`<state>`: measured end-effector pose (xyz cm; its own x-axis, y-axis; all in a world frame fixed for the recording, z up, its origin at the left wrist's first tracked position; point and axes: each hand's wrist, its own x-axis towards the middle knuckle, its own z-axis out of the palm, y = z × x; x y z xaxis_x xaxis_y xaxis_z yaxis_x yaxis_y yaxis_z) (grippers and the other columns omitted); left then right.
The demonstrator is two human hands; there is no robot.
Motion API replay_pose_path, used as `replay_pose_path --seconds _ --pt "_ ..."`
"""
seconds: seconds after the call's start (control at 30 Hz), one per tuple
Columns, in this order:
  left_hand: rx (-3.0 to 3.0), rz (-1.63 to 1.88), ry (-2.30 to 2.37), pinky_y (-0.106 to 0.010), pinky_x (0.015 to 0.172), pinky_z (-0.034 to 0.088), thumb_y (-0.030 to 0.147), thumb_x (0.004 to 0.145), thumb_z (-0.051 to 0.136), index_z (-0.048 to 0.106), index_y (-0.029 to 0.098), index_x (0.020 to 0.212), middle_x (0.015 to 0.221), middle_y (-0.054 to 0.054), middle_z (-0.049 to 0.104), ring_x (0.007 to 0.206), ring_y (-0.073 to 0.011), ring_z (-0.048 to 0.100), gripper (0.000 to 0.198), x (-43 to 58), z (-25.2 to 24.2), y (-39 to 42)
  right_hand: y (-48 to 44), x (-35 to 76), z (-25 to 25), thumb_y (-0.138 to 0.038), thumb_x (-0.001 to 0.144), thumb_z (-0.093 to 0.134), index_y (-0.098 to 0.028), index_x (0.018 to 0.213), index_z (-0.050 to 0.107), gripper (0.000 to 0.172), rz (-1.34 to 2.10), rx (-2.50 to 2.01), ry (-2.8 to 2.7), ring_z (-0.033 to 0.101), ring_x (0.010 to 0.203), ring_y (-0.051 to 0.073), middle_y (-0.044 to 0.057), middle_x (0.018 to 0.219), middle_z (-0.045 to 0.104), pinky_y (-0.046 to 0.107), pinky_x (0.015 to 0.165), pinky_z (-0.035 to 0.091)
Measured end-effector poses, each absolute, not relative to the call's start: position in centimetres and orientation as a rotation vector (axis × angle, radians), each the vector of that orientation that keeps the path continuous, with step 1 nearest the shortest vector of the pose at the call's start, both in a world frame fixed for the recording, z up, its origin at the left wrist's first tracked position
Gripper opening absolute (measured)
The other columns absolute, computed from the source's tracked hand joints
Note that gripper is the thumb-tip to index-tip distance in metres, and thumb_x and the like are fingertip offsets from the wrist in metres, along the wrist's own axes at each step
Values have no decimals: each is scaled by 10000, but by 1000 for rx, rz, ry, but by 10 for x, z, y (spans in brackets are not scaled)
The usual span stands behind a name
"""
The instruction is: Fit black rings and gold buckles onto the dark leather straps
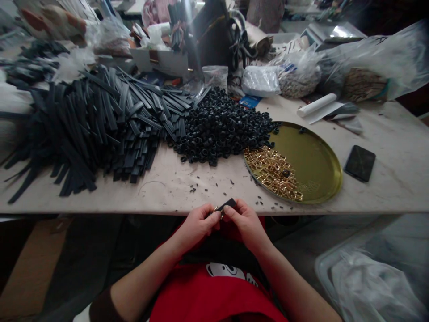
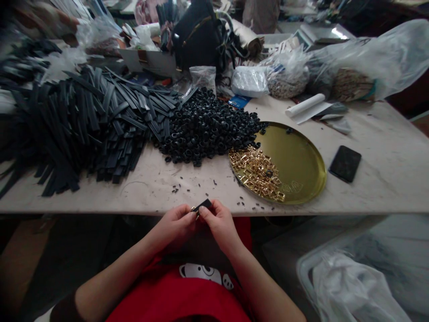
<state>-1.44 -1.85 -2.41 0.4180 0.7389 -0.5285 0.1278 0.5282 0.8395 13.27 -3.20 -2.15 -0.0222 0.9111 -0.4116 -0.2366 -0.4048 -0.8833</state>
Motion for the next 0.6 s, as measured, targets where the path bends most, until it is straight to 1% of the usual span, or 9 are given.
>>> replay_pose_path --seconds 0.1,0.17,0.23,0.3,0.37,0.4,0.5,0.57,0.6 --pt "1008 467 1103 -168 426 275 426 787 506 471 158 726 590 42 503 442 -46 387 277 -16 -22 -22 -37 131 -23 -369 679 656 -165 722 559 230 1732 -1218 -616 494 588 103 -18 665 576 242 599 400" --pt "1025 456 1118 -169 406 253 426 785 504 463 163 722 572 46 492 425 -47 370 273 -16 -22 -25 -42 130 -23 -368 700 636 -171 744 562 215 1710 -1233 -654 502 608 117 -5 695 583 257 611 408" --pt "1038 451 1126 -171 393 237 424 781 503 456 167 714 558 51 477 415 -50 359 270 -17 -20 -28 -49 129 -19 -350 729 610 -188 746 567 169 1506 -1343 -864 498 639 138 4 697 574 276 628 404" --pt "1078 460 1137 -173 407 254 402 777 504 454 167 693 560 49 474 430 -55 370 255 -17 -14 -31 -57 130 -14 -316 741 599 -208 727 577 111 1227 -1418 -1134 497 694 163 17 718 572 298 667 397" --pt "1170 461 1167 -178 435 279 380 772 505 459 167 671 554 52 472 451 -63 385 240 -18 -3 -35 -62 131 -9 -290 730 607 -218 707 576 82 1073 -1433 -1285 494 700 169 15 715 566 296 666 391" --pt "1231 451 1183 -183 450 288 379 772 503 466 168 666 550 52 475 462 -69 392 239 -19 4 -37 -63 131 -7 -293 724 613 -217 703 569 90 1091 -1437 -1289 492 677 164 8 696 559 287 641 390" --pt "1415 402 1203 -199 486 301 414 767 509 485 167 649 553 45 503 506 -93 415 274 -22 23 -43 -65 132 -4 -339 710 628 -205 702 532 165 1366 -1402 -1148 470 581 133 -24 624 527 252 552 376" --pt "1489 391 1229 -208 499 302 445 756 516 477 167 623 558 37 519 528 -106 427 311 -25 28 -43 -64 131 -4 -366 713 626 -199 699 520 199 1483 -1323 -1104 465 574 122 -31 621 520 244 555 378" --pt "1507 392 1261 -212 498 299 455 749 520 467 169 611 549 35 520 528 -111 432 322 -25 29 -42 -63 131 -4 -377 721 618 -197 701 520 205 1480 -1292 -1115 462 579 119 -32 627 518 242 563 377"
